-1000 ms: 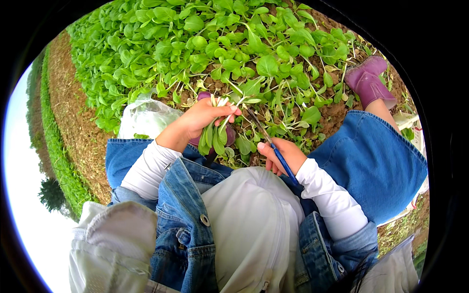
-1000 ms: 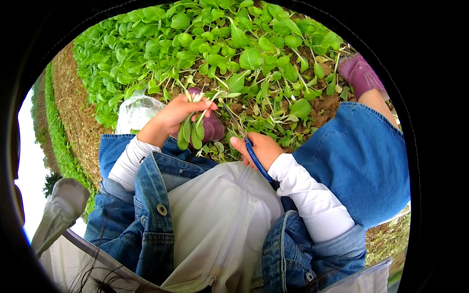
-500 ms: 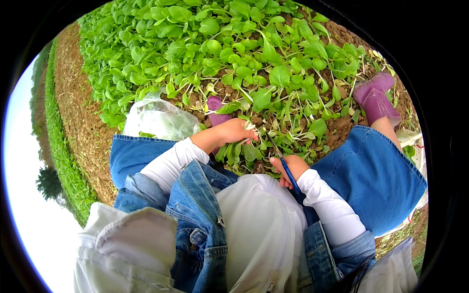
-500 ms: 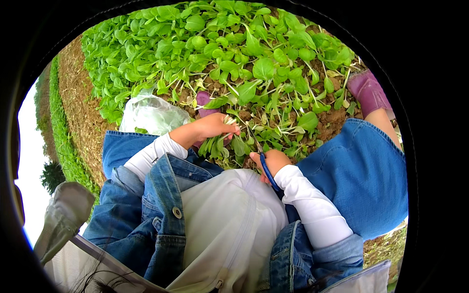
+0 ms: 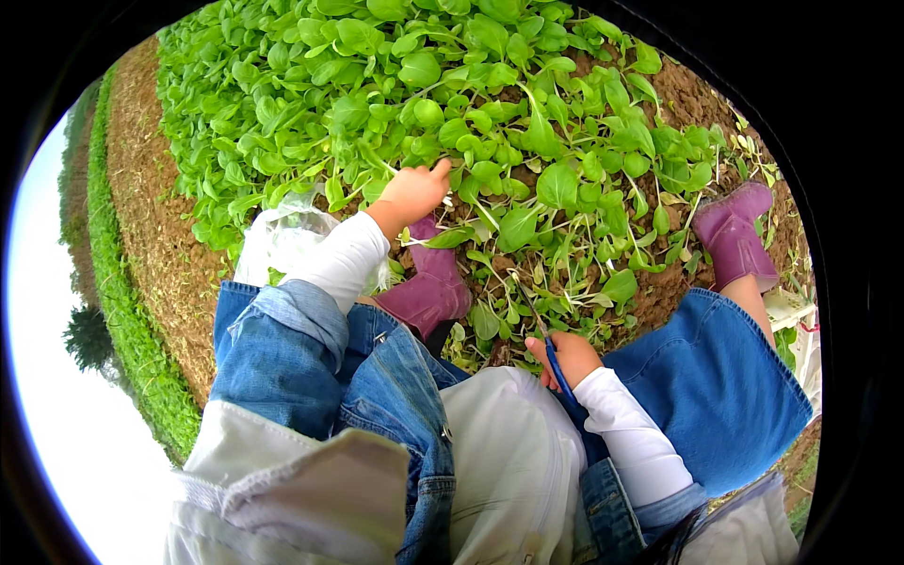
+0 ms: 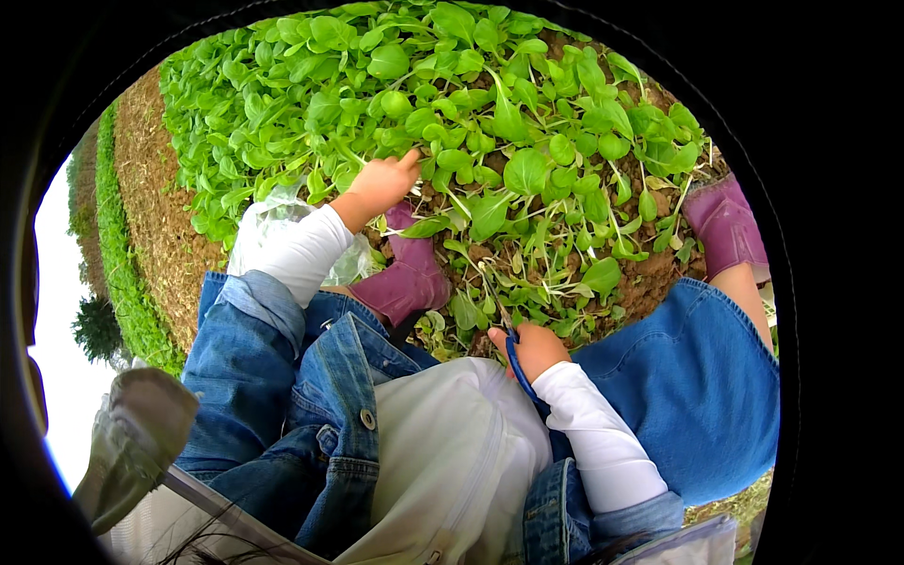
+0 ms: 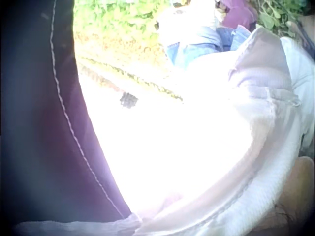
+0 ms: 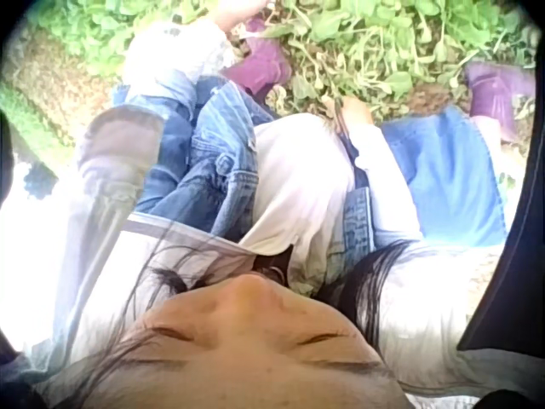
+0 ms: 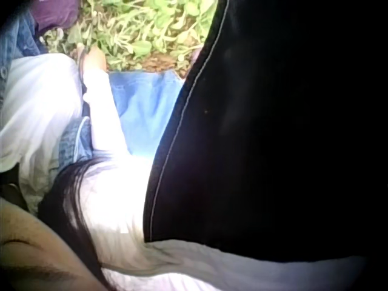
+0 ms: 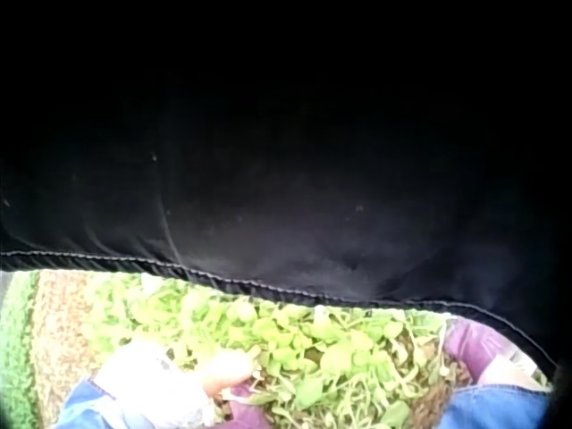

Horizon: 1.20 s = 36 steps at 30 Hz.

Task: The person uses shears to cut leafy green vegetables from a field and places them into a white plastic bag. The person repeatedly selects bunches, cuts them near the base, and deposits them into the bag.

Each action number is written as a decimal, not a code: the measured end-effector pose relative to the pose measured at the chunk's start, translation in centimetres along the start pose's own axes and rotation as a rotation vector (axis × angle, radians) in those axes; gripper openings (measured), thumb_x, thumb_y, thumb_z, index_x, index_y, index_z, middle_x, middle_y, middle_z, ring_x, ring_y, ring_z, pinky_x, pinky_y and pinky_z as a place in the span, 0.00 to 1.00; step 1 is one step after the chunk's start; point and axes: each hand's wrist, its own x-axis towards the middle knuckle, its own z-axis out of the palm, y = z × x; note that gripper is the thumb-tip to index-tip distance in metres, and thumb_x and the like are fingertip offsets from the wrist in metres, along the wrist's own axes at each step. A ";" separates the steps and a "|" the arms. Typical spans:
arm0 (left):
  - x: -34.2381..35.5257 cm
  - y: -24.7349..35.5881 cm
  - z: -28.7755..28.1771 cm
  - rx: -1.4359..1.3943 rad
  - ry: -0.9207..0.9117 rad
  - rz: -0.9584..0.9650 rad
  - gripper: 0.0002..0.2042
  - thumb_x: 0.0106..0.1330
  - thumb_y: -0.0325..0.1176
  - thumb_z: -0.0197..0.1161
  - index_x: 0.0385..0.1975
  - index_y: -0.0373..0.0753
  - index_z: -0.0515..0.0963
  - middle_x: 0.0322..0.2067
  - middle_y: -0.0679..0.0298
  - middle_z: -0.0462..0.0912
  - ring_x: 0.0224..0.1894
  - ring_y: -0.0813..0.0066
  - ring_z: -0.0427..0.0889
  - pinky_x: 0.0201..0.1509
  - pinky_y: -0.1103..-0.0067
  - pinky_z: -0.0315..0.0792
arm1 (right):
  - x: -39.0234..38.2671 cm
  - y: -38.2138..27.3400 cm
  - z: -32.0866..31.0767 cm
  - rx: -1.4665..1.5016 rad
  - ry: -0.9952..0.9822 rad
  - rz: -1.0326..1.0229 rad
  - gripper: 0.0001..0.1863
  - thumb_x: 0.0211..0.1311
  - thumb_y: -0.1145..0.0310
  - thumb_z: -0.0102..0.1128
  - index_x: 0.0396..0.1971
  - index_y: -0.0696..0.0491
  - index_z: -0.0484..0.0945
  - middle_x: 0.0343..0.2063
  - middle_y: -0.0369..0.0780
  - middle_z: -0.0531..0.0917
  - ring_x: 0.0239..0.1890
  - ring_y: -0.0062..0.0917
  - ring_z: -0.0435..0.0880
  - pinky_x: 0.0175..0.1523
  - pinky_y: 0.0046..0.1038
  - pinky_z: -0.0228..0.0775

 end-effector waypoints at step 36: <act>2.3 0.1 -5.2 -1.134 -0.514 -0.562 0.10 0.45 0.35 0.64 0.18 0.35 0.76 0.16 0.63 0.77 0.11 0.78 0.67 0.16 0.81 0.62 | -0.6 -1.5 0.3 0.038 0.069 -0.177 0.24 0.53 0.48 0.48 0.18 0.58 0.69 0.11 0.42 0.74 0.18 0.34 0.75 0.28 0.30 0.65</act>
